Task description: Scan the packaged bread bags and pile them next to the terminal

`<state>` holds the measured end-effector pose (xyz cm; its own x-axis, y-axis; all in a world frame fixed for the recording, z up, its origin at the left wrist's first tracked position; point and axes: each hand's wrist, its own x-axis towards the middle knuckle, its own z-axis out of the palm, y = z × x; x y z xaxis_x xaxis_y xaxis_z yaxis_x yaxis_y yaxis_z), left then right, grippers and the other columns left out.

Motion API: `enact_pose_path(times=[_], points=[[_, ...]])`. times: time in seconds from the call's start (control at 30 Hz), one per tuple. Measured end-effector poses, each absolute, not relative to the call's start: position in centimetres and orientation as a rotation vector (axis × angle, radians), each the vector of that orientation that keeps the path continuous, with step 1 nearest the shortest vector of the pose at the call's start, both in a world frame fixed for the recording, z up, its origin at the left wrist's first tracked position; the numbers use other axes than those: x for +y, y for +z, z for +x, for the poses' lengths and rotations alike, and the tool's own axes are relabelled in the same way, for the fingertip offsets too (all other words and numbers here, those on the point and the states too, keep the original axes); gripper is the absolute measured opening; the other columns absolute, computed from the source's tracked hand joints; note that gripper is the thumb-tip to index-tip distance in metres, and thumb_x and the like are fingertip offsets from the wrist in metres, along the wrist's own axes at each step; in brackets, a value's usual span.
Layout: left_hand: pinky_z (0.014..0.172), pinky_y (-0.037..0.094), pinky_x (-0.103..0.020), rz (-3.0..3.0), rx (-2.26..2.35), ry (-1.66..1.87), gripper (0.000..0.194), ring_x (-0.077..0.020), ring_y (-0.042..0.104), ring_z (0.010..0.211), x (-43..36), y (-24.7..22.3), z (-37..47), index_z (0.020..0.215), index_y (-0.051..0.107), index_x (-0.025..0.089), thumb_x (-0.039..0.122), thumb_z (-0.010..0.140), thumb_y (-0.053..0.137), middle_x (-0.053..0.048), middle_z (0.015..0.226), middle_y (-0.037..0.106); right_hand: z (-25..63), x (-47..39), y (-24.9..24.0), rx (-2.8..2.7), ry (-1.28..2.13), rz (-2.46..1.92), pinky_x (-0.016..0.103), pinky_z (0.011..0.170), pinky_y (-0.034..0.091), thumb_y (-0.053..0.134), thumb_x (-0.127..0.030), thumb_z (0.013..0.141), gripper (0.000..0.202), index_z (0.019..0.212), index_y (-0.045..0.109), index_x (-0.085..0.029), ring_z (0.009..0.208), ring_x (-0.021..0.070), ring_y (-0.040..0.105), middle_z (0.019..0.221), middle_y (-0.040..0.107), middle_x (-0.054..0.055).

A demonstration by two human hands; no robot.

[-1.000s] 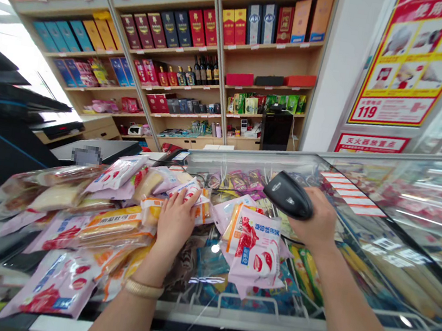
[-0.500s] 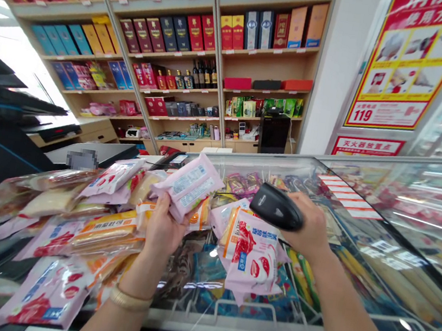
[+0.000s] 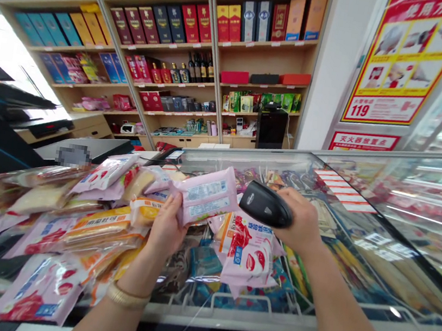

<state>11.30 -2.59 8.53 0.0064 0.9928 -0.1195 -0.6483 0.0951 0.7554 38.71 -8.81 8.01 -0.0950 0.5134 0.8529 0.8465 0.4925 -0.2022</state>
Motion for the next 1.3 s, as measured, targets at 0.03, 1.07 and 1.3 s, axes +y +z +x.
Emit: enact_pose_path(times=[0.03,1.07,1.3], points=[[0.090,0.065,-0.033,0.596,0.763,1.403,0.014,-0.0189,0.080,0.084,-2.6,8.6,11.3,0.100,0.074,0.021,0.025,0.088,0.079,0.000,0.088,0.083,38.7,-8.8,8.0,-1.768,-0.426,-1.156,0.032,0.066,0.054,0.068,-0.030,0.080,0.016,0.095,0.067,-0.024,0.076,0.0205,0.069,0.089,0.072,0.006],[0.129,0.033,-0.052,2.286,0.541,0.810,0.042,-0.0303,0.042,0.156,-3.7,5.2,11.5,0.141,0.070,0.031,0.036,0.102,0.057,-0.010,0.167,0.048,41.3,-8.8,7.9,-1.495,-0.560,-1.299,0.038,0.066,0.055,0.072,-0.035,0.078,0.019,0.092,0.062,-0.026,0.075,0.0247,0.068,0.085,0.070,0.005],[0.130,0.030,-0.055,2.334,0.558,0.953,0.061,-0.0316,0.042,0.156,-3.9,4.9,11.9,0.157,0.054,0.026,0.030,0.097,0.060,-0.015,0.166,0.047,42.2,-8.6,7.3,-1.475,-0.580,-1.311,0.040,0.069,0.054,0.074,-0.035,0.078,0.024,0.098,0.063,-0.027,0.080,0.0284,0.070,0.089,0.072,0.009]])
